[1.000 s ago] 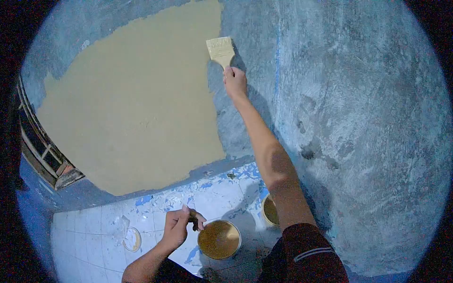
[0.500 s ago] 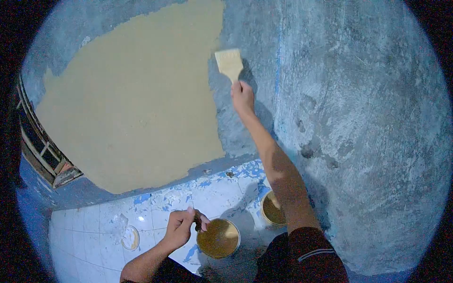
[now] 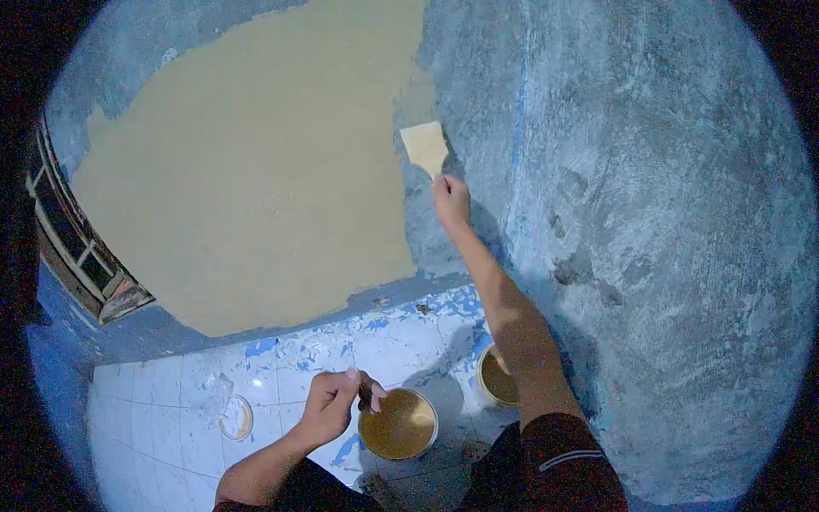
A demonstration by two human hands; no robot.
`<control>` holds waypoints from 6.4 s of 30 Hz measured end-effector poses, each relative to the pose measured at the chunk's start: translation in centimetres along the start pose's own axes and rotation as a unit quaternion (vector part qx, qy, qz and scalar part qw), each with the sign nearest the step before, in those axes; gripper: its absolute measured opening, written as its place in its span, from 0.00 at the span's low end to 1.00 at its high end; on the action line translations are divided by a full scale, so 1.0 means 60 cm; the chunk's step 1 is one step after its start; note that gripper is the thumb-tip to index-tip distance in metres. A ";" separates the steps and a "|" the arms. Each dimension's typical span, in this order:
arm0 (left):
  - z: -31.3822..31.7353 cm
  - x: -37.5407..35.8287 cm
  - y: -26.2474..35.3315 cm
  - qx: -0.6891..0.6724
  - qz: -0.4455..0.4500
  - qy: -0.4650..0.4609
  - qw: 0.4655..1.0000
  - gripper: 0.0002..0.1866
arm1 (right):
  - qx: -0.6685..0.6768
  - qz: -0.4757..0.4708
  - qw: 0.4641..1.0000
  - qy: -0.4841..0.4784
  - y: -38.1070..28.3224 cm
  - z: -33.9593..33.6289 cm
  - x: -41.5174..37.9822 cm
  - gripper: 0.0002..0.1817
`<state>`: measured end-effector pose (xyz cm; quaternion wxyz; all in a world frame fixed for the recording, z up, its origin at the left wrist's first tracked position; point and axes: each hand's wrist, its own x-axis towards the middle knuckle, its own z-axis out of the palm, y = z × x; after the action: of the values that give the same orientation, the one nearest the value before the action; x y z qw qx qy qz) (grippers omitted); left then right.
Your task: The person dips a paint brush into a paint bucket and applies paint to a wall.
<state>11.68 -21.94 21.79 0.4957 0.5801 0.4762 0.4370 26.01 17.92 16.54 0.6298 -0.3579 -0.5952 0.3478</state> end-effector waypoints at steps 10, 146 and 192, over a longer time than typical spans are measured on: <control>-0.007 -0.003 0.000 0.013 0.007 0.002 1.000 0.28 | -0.009 -0.086 0.995 0.045 -0.158 0.022 0.086 0.20; -0.042 -0.045 0.001 0.080 0.015 0.008 0.997 0.24 | -0.148 0.007 0.988 -0.032 0.086 -0.032 -0.294 0.17; -0.008 -0.035 0.005 0.187 0.161 -0.181 0.952 0.11 | -0.003 -0.054 0.996 0.074 -0.341 0.055 0.220 0.15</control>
<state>10.92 -23.96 22.08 0.3789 0.8008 0.3520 0.3022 23.61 19.18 40.94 0.6887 -0.3518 -0.5668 0.2840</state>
